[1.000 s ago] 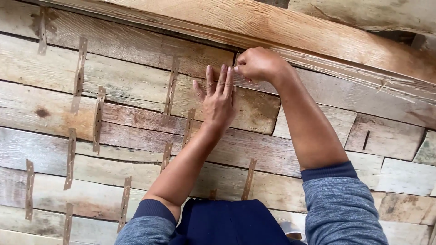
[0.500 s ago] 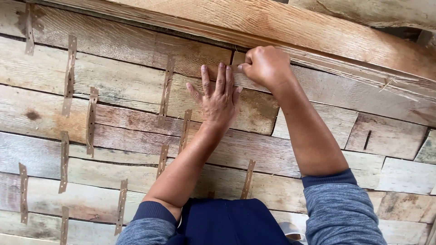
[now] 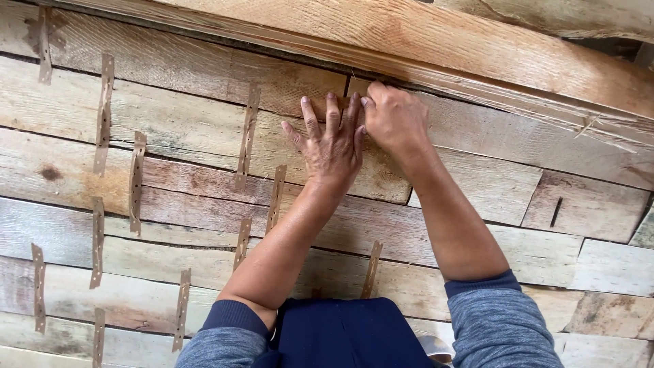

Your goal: Applying thin strips of wood to a larger wooden surface using adhesive to fill gaps or for decoration.

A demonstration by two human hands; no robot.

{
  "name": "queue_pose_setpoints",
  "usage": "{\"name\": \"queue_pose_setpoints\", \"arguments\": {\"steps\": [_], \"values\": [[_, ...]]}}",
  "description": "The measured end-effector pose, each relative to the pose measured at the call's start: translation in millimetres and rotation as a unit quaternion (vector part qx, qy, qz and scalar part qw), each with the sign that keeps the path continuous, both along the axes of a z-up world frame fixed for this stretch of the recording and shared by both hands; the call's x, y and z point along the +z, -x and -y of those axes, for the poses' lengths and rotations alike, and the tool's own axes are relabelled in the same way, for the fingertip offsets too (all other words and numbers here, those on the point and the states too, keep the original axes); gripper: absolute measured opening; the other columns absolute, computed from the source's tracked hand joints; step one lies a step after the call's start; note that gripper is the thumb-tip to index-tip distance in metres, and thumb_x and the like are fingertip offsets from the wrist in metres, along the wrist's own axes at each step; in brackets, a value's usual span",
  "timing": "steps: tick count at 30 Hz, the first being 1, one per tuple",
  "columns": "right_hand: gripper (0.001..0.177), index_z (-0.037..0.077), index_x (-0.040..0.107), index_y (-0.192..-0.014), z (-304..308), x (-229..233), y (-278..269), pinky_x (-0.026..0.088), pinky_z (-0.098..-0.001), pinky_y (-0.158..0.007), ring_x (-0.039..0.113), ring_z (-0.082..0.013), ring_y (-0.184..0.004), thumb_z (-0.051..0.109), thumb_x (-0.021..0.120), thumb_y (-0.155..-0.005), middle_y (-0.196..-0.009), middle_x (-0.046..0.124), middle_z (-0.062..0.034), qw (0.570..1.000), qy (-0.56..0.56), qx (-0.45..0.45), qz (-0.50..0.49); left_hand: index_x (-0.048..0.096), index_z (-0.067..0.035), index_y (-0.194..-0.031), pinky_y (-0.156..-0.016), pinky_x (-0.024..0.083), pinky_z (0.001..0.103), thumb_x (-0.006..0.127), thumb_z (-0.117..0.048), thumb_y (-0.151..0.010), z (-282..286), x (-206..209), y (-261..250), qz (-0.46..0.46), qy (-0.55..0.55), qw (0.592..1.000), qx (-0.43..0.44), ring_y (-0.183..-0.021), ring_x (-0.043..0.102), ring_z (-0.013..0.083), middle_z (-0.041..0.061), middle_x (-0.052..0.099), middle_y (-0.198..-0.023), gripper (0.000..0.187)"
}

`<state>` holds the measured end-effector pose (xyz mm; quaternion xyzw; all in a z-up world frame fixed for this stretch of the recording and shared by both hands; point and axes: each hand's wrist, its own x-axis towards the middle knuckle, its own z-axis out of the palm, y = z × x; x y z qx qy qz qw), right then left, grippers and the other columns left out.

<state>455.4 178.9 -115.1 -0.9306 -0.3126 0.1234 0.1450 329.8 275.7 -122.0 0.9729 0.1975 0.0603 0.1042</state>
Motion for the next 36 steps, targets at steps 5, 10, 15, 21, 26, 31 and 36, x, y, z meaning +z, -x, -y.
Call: {"name": "queue_pose_setpoints", "arguments": {"steps": [5,10,15,21,26,31,36], "values": [[0.02,0.01,0.059,-0.099,0.2,-10.4,22.7,0.051,-0.0452,-0.061,0.065,-0.0349,-0.071,0.027,0.054,-0.107,-0.077,0.059,-0.014,0.99,-0.096,-0.006,0.102,0.037,-0.033,-0.156,-0.099,0.017,0.088,0.039,-0.043,-0.105,2.2,-0.9,0.2,-0.018,-0.009,1.0,0.003,-0.144,0.016,0.0584,0.014,0.033,-0.155,0.052],[0.022,0.015,0.054,-0.094,1.9,26.8,17.8,0.052,-0.0452,-0.057,0.065,-0.0346,-0.063,0.029,0.056,-0.111,-0.07,0.054,-0.0101,0.964,-0.18,-0.097,0.172,0.03,-0.033,-0.159,-0.1,0.019,0.087,0.033,-0.046,-0.108,-0.1,6.9,-2.4,-0.044,0.013,0.999,-0.01,-0.144,0.014,0.0605,0.016,0.029,-0.156,0.052],[0.023,0.017,0.055,-0.106,7.6,30.7,18.6,0.051,-0.0535,-0.072,0.065,-0.0427,-0.081,0.037,0.066,-0.104,-0.088,0.056,-0.0147,0.974,-0.206,-0.095,-0.003,0.031,-0.041,-0.156,-0.097,0.025,0.087,0.044,-0.049,-0.105,-3.6,6.6,-12.8,-0.105,0.011,0.994,-0.03,-0.14,0.019,0.0647,0.017,0.034,-0.151,0.053],[0.022,0.02,0.061,-0.117,10.5,39.7,15.2,0.051,-0.0421,-0.084,0.066,-0.0305,-0.097,0.01,0.066,-0.099,-0.104,0.06,-0.0096,0.952,-0.271,-0.102,-0.096,0.05,-0.02,-0.149,-0.104,0.029,0.077,0.052,-0.038,-0.102,-29.5,25.0,2.8,0.019,0.051,0.997,-0.052,-0.133,0.039,0.053,0.019,0.041,-0.146,0.05],[0.031,0.014,0.063,-0.131,18.1,77.0,36.1,0.053,-0.0314,-0.086,0.058,-0.0155,-0.095,0.004,0.063,-0.101,-0.103,0.06,-0.0058,0.886,-0.384,-0.076,-0.248,0.059,-0.018,-0.141,-0.102,0.042,0.06,0.068,-0.03,-0.098,-40.3,39.1,-0.3,0.185,0.215,0.959,0.002,-0.115,0.059,0.0303,0.013,0.049,-0.141,0.046],[0.042,0.012,0.059,-0.139,11.0,103.7,51.3,0.059,-0.0238,-0.07,0.065,-0.0113,-0.087,0.015,0.071,-0.099,-0.109,0.071,-0.0122,0.846,-0.388,-0.081,-0.357,0.042,-0.006,-0.151,-0.08,0.059,0.028,0.084,-0.011,-0.085,-36.4,66.4,-2.7,0.207,0.723,0.658,0.038,-0.093,0.072,0.0171,0.016,0.074,-0.107,0.078],[0.097,0.004,0.015,-0.165,10.2,101.8,46.3,0.046,-0.0165,-0.046,0.053,-0.0077,-0.062,0.019,0.075,-0.091,-0.08,0.057,-0.0051,0.833,-0.364,-0.06,-0.413,0.043,0.004,-0.146,-0.077,0.059,0.026,0.072,-0.002,-0.083,-34.8,78.2,1.7,0.196,0.779,0.591,0.076,-0.082,0.064,0.0155,0.007,0.063,-0.089,0.07]]}}
